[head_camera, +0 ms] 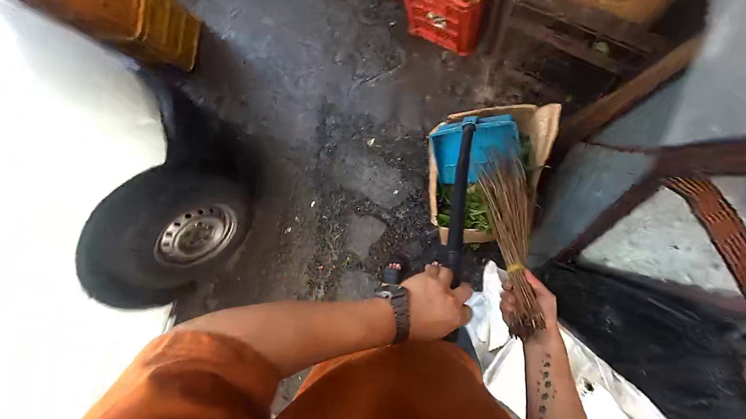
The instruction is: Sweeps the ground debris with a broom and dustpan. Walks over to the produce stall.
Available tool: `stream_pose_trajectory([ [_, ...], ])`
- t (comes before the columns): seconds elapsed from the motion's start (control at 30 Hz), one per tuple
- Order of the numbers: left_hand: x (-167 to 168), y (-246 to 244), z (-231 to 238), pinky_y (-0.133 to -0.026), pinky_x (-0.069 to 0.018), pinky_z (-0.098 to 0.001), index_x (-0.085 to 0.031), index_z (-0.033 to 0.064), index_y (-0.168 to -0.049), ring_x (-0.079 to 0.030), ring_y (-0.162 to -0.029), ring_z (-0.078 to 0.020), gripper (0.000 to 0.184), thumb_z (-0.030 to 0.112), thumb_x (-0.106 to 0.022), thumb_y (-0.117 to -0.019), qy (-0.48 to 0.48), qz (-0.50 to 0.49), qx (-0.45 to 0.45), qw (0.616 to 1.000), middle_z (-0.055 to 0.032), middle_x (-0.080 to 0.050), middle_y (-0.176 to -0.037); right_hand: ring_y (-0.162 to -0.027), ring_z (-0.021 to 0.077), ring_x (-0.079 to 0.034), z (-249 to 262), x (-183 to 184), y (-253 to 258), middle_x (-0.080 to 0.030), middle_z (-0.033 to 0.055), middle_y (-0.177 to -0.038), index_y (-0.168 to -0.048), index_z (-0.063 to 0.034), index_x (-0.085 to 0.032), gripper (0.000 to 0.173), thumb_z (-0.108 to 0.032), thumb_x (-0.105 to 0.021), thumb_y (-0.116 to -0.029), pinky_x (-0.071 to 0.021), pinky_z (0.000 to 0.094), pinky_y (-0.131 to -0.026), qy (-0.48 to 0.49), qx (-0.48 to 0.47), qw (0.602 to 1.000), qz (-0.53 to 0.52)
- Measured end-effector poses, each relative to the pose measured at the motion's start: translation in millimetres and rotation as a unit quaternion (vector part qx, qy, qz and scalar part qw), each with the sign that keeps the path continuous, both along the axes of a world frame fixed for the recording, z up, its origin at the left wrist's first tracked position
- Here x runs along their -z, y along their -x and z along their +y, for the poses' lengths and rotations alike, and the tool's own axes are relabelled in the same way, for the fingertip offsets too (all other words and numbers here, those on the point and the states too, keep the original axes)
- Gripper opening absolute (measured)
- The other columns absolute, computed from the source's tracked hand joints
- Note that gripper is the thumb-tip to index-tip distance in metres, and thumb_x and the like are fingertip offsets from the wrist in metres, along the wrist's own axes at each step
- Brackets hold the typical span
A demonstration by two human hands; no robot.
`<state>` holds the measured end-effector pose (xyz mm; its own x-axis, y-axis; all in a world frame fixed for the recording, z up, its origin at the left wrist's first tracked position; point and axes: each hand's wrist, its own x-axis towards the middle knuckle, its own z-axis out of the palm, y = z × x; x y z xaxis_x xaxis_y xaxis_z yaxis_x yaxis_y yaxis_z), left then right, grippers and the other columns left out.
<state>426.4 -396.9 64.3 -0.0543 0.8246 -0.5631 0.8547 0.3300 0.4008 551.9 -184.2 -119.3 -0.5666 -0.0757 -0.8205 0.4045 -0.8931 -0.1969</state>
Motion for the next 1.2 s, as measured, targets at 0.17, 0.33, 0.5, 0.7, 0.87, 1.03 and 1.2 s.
stream_pose_trajectory([
  [0.17, -18.8, -25.9, -45.8, -0.09, -0.0522, -0.0596, -0.07, 0.0133, -0.119, -0.06, -0.115, -0.0449, 0.026, 0.007, -0.052, -0.1009, -0.119, 0.008, -0.14, 0.983, -0.0172, -0.06, -0.137, -0.049, 0.0049, -0.059, -20.1, -26.6, -24.1, -0.067, -0.0041, -0.07, -0.092, -0.0195, -0.065, 0.054, -0.05, -0.023, -0.1073, -0.0509, 0.0206, -0.043, -0.077, -0.134, 0.988, -0.025],
  [0.33, 3.7, -76.2, -132.1, -0.092, -0.0574, -0.0502, -0.075, 0.0134, -0.103, -0.066, -0.112, -0.0372, 0.013, 0.011, -0.066, -0.095, -0.344, 0.06, -0.394, 0.85, -0.0144, -0.066, -0.134, -0.106, 0.0091, -0.065, -20.5, -99.3, -13.7, -0.063, 0.0018, -0.134, -0.158, -0.0203, -0.038, 0.06, -0.024, -0.056, -0.1013, -0.0573, 0.0327, -0.088, -0.453, -0.413, 0.79, 0.003],
  [0.5, 45.3, -157.8, -247.2, -0.104, -0.0559, -0.0439, -0.075, 0.0045, -0.106, -0.063, -0.124, -0.0295, 0.021, 0.023, -0.072, -0.0967, -0.425, -0.036, -0.716, 0.552, -0.0236, -0.054, -0.147, -0.124, 0.0327, -0.061, -88.5, -145.1, 4.9, -0.052, 0.0219, -0.149, -0.164, -0.0252, -0.028, 0.082, -0.024, -0.069, -0.0938, -0.0512, 0.0579, -0.1, -0.524, -0.615, 0.589, 0.018],
  [0.7, 170.7, -306.9, -412.2, -0.096, -0.0606, -0.0445, -0.071, -0.0011, -0.104, -0.07, -0.114, -0.0275, 0.02, 0.016, -0.071, -0.0944, -0.37, -0.046, -0.899, 0.229, -0.0182, -0.069, -0.125, -0.126, 0.046, -0.058, -243.6, -21.2, 23.4, -0.058, 0.0259, -0.142, -0.162, -0.0265, -0.036, 0.076, -0.029, -0.072, -0.0953, -0.0441, 0.0725, -0.102, -0.474, -0.789, 0.379, 0.096],
  [0.87, 262.5, -408.2, -512.7, -0.079, -0.0664, -0.0424, -0.066, -0.0036, -0.112, -0.076, -0.087, -0.0267, 0.023, 0.011, -0.069, -0.0948, -0.283, -0.073, -0.951, 0.104, -0.0177, -0.072, -0.115, -0.131, 0.0469, -0.055, -374.9, 140.9, 81.9, -0.058, 0.0269, -0.142, -0.162, -0.022, -0.034, 0.08, -0.03, -0.073, -0.093, -0.0421, 0.0701, -0.106, -0.508, -0.808, 0.287, 0.082],
  [1.03, 321.0, -409.5, -562.8, -0.08, -0.0645, -0.036, -0.07, 0.0062, -0.109, -0.074, -0.083, -0.0155, 0.021, 0.021, -0.072, -0.0944, -0.167, -0.08, -0.968, 0.169, -0.006, -0.074, -0.101, -0.125, 0.0458, -0.059, -493.0, 294.6, 10.2, -0.062, 0.0269, -0.134, -0.157, -0.0152, -0.041, 0.086, -0.033, -0.079, -0.0822, -0.0471, 0.069, -0.102, -0.475, -0.857, 0.19, 0.065],
  [1.2, 329.6, -391.1, -585.0, -0.079, -0.0639, -0.0375, -0.071, 0.0125, -0.104, -0.074, -0.079, -0.0133, 0.016, 0.024, -0.074, -0.0936, -0.118, -0.094, -0.973, 0.176, -0.0019, -0.075, -0.092, -0.125, 0.0427, -0.06, -507.3, 243.4, -77.2, -0.061, 0.0222, -0.139, -0.164, -0.0339, -0.027, 0.089, -0.034, -0.075, -0.0881, -0.0485, 0.0663, -0.101, -0.347, -0.931, 0.061, 0.098],
])
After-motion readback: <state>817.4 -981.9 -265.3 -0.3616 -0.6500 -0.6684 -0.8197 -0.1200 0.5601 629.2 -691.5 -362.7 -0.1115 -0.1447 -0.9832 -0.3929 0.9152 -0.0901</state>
